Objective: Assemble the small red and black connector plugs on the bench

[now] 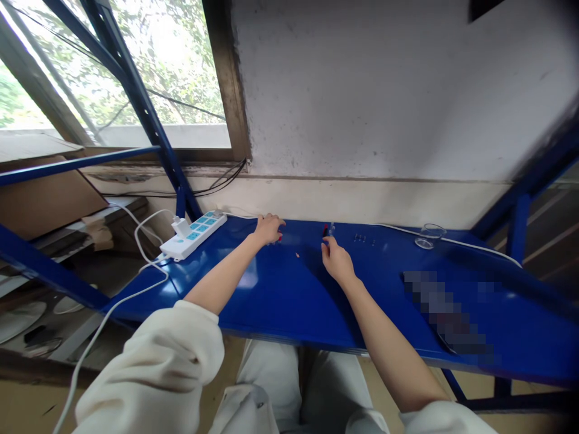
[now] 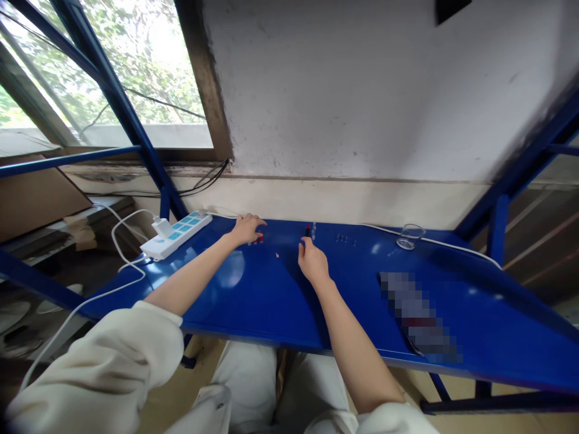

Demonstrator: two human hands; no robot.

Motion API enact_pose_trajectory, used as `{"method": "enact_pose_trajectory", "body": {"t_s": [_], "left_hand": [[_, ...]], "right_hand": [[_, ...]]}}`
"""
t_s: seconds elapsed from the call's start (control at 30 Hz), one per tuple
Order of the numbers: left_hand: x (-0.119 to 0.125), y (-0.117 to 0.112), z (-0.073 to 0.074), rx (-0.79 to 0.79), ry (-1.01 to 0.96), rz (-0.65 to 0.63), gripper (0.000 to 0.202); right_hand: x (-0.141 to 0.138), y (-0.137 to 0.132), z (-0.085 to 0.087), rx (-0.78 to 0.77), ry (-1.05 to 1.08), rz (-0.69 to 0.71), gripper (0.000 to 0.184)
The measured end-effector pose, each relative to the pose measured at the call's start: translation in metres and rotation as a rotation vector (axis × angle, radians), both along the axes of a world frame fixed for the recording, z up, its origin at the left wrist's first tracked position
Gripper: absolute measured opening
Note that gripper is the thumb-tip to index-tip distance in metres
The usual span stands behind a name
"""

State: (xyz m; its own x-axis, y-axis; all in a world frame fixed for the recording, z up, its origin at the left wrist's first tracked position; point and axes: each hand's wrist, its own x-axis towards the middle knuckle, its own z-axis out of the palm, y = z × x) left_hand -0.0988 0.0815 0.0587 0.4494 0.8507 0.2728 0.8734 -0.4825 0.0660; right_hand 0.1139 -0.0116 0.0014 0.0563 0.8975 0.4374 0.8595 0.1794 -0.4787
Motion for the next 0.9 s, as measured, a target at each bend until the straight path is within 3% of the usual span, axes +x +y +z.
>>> {"method": "enact_pose_trajectory", "body": {"t_s": [0.17, 0.3, 0.43, 0.53, 0.77, 0.9], "left_hand": [[0.027, -0.020, 0.001, 0.137, -0.224, -0.164, 0.035], [0.062, -0.031, -0.022, 0.078, -0.316, -0.291, 0.039], [0.090, -0.030, -0.052, -0.005, -0.327, -0.233, 0.055], [0.105, -0.024, -0.065, -0.027, -0.321, -0.187, 0.058], [0.121, -0.016, -0.065, 0.006, -0.136, -0.087, 0.048], [0.126, -0.014, -0.061, 0.068, -0.190, -0.072, 0.036]], "right_hand": [[0.004, 0.002, -0.003, -0.078, -0.109, -0.114, 0.029], [0.006, 0.001, -0.005, -0.093, -0.199, -0.189, 0.030], [0.006, 0.000, -0.007, -0.141, -0.220, -0.217, 0.034], [0.006, 0.001, -0.007, -0.177, -0.211, -0.220, 0.035], [0.003, -0.001, -0.003, -0.238, -0.246, -0.234, 0.038], [0.003, -0.001, -0.004, -0.247, -0.257, -0.233, 0.039]]}}
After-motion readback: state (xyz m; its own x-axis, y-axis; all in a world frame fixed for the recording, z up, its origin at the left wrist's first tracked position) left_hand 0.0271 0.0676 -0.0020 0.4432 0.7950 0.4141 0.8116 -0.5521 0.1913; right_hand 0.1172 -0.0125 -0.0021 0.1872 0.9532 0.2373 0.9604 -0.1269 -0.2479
